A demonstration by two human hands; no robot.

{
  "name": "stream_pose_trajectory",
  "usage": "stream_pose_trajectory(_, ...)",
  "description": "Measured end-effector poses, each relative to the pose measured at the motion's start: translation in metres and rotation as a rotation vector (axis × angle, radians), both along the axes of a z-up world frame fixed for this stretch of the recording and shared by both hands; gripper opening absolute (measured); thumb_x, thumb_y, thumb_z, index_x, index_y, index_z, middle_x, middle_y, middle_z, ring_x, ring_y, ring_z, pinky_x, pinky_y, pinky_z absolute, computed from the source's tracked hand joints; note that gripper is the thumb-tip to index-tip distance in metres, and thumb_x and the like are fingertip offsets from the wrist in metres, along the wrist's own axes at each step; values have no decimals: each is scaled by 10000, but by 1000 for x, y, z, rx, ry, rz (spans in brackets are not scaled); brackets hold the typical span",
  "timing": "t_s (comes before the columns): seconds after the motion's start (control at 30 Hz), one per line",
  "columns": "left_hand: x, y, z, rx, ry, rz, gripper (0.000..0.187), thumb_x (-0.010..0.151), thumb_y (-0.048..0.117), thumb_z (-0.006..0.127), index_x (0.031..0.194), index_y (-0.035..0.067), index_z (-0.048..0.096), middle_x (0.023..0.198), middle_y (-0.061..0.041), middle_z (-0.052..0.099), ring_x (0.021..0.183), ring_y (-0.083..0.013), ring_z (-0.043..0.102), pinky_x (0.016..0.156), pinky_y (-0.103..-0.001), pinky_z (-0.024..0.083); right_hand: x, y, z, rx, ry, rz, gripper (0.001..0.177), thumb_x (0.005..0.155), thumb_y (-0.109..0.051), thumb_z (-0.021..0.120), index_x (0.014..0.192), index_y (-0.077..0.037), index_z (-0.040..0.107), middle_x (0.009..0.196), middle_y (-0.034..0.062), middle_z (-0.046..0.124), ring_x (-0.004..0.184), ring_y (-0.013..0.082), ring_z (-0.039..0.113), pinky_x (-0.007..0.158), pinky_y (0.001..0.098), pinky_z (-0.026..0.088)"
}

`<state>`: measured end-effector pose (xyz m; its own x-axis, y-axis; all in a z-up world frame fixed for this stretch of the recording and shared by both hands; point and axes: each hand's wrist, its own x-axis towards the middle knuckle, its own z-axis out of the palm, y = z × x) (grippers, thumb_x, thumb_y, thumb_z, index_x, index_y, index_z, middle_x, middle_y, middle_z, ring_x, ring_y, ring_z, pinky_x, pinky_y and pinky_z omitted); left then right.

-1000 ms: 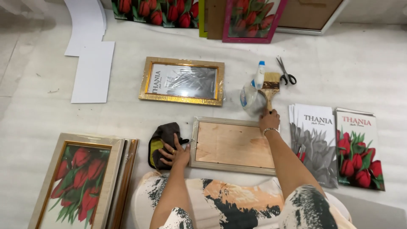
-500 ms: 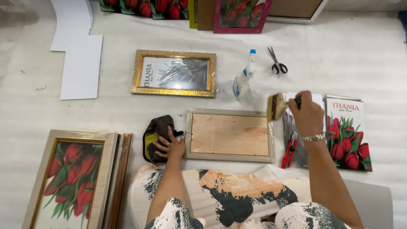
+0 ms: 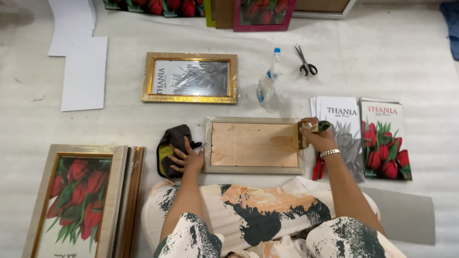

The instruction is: Cleaning a picture frame by removing the backboard and using a brush and cloth to remove dust.

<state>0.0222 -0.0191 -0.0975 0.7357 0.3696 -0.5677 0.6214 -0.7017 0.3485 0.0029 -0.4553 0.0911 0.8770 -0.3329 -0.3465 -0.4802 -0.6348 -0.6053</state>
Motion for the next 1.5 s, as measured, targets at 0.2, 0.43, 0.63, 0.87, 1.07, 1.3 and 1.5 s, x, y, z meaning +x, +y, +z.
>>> stream_pose_trajectory(0.2,1,-1,-1,39,26,-11,841,1002,593,409,1539,533,-235,1598,-126,-409,1426,-491,-371,1121,-729,-184,-62,-6,8,64,278,-31,547,782,-365,714,1207,-21,749,1183,307,721,1204,432,635,1075,525,468)
stream_pose_trajectory(0.43,2,-2,1,51,13,1,846,998,593,411,1531,545,-243,1605,-126,-394,1439,-495,-342,1126,-728,-173,-12,-18,-25,-38,228,-82,649,756,-491,740,1230,-47,748,1225,229,721,1200,399,642,1067,500,485)
stream_pose_trajectory(0.63,4,0,1,25,13,-5,828,1016,585,390,1534,535,-255,1611,-137,-379,1435,-494,-355,1119,-722,-187,38,18,41,149,-136,-269,410,945,-294,634,1346,-217,661,1314,176,652,1231,370,593,1061,476,469)
stream_pose_trajectory(0.87,0,-1,-2,45,8,-1,853,996,598,423,1538,541,-233,1615,-131,-372,1443,-493,-340,1121,-725,-184,-1,11,35,51,479,40,654,729,-402,760,1276,-44,735,1307,293,673,1209,458,633,1020,515,540)
stream_pose_trajectory(1.07,-2,-1,6,27,3,-1,840,1011,573,419,1544,533,-229,1614,-135,-377,1442,-491,-346,1121,-722,-186,33,-13,-17,-13,-46,-94,406,900,-402,709,1282,-264,707,1239,158,693,1180,370,630,1009,471,513)
stream_pose_trajectory(1.3,-1,-1,4,24,-6,0,851,998,584,432,1540,547,-223,1606,-132,-393,1439,-493,-350,1117,-727,-194,17,17,36,-30,393,44,763,654,-598,819,1191,-58,776,1232,267,711,1173,391,666,1018,442,556)
stream_pose_trajectory(1.5,-1,-2,12,6,-5,5,815,1023,565,407,1542,544,-221,1625,-146,-348,1445,-490,-342,1114,-721,-200,13,7,21,290,-198,-334,524,798,-369,900,1178,-62,709,1063,148,727,1027,219,689,954,358,553)
